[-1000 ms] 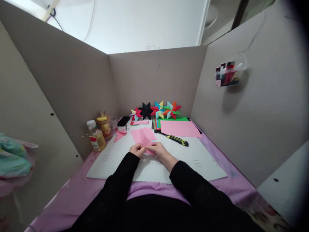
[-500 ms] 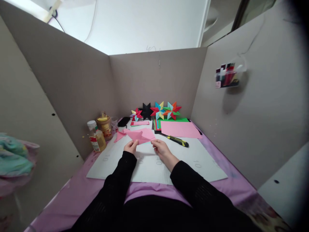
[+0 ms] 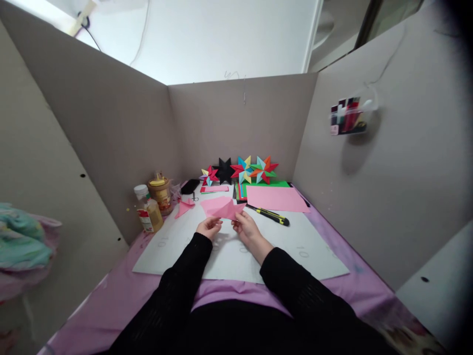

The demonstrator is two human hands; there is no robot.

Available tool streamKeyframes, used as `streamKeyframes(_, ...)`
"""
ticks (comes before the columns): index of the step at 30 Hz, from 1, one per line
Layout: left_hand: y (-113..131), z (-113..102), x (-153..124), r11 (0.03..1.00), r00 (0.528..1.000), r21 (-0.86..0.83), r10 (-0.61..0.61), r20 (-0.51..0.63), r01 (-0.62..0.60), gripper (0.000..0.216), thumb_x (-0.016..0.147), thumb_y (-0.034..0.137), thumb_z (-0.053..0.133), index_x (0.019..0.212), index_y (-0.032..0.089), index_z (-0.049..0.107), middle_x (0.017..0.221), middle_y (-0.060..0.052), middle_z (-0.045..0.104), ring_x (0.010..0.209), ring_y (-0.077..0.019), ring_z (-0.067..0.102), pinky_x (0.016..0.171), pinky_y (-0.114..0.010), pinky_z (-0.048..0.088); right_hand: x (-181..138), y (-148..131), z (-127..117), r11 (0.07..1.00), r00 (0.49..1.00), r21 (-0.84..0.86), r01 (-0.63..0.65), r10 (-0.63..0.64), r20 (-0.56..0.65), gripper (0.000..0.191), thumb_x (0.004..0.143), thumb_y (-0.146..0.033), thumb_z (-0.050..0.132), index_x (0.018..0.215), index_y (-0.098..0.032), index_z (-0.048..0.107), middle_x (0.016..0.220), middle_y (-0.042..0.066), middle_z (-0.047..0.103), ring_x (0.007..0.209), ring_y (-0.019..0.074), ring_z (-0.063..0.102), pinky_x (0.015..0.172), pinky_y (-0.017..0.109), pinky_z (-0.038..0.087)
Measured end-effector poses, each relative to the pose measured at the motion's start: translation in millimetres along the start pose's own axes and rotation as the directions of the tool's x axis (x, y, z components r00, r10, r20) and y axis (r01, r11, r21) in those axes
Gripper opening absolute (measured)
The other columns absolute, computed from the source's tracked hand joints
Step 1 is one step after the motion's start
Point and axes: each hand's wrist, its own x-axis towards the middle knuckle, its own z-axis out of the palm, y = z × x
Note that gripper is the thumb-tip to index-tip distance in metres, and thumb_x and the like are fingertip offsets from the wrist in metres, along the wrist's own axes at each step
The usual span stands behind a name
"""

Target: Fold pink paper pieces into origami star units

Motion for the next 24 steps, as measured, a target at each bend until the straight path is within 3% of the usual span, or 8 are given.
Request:
streamKeyframes(3,2,-6,5,0.996,0.993,-0.018,-0.085,-0.085,0.084,0.052,0.06,0.052,0.062,0.095,0.014,0.063,0.084,-0.01,0.066,0.062,-0.014,0.059,0.043,-0.02,0.035,1,-6,-3,1.0,1.0,-0.002,-0.013,0.013,-0.011,0.027,0.056,-0.031,0.072,0.074,-0.019,0.057,0.055,-0.004,0.052,0.046,0.0065,0.044,0.042,0.018,0.029)
streamKeyframes(7,7,-8,4,0.985,0.985,-0.019,-0.171,0.013,0.171,0.062,0.066,0.068,0.044,0.087,0.013,0.063,0.076,-0.009,0.063,0.057,-0.0131,0.056,0.039,-0.019,0.031,2,-5,-7,0.987,1.0,-0.159,0.006,-0.004,0.011,0.034,0.054,-0.028,0.073,0.085,-0.018,0.063,0.063,-0.001,0.057,0.049,0.0079,0.044,0.045,0.021,0.032)
streamKeyframes(11,9,-4,-4,0.976,0.995,0.215,-0.062,0.077,0.045,0.044,0.059,0.056,0.061,0.069,0.013,0.061,0.052,0.001,0.053,0.039,-0.0065,0.04,0.037,-0.019,0.025,1,-4,-7,0.923,0.992,-0.365,0.122,-0.107,0.06,0.033,0.058,-0.032,0.07,0.086,-0.016,0.065,0.052,-0.004,0.05,0.044,0.0078,0.038,0.044,0.023,0.028)
streamKeyframes(14,10,-1,-8,0.971,0.996,0.239,-0.032,0.08,0.012,0.036,0.058,0.048,0.065,0.056,0.013,0.056,0.044,0.004,0.047,0.038,-0.0058,0.037,0.039,-0.019,0.027,-1,-4,-5,0.899,0.989,-0.411,0.149,-0.129,0.074,0.032,0.059,-0.034,0.068,0.084,-0.016,0.064,0.048,-0.006,0.044,0.042,0.0072,0.035,0.043,0.023,0.025)
streamKeyframes(19,11,-2,-8,0.969,0.999,0.243,0.05,-0.005,-0.047,0.032,0.06,0.044,0.063,0.055,0.013,0.056,0.045,0.003,0.049,0.043,-0.0076,0.042,0.046,-0.021,0.034,1,-1,-6,0.905,0.992,-0.408,0.121,-0.092,0.089,0.027,0.058,-0.028,0.067,0.08,-0.014,0.061,0.049,-0.006,0.046,0.043,0.0065,0.036,0.042,0.021,0.025)
streamKeyframes(24,13,-21,7,0.962,0.966,0.268,0.123,-0.228,-0.059,0.029,0.06,0.043,0.062,0.056,0.014,0.057,0.05,0.001,0.055,0.045,-0.0087,0.046,0.048,-0.021,0.038,5,-5,-11,0.919,0.993,-0.391,0.053,-0.091,-0.079,0.027,0.057,-0.024,0.062,0.082,-0.016,0.054,0.048,-0.007,0.045,0.041,0.0079,0.039,0.038,0.02,0.024)
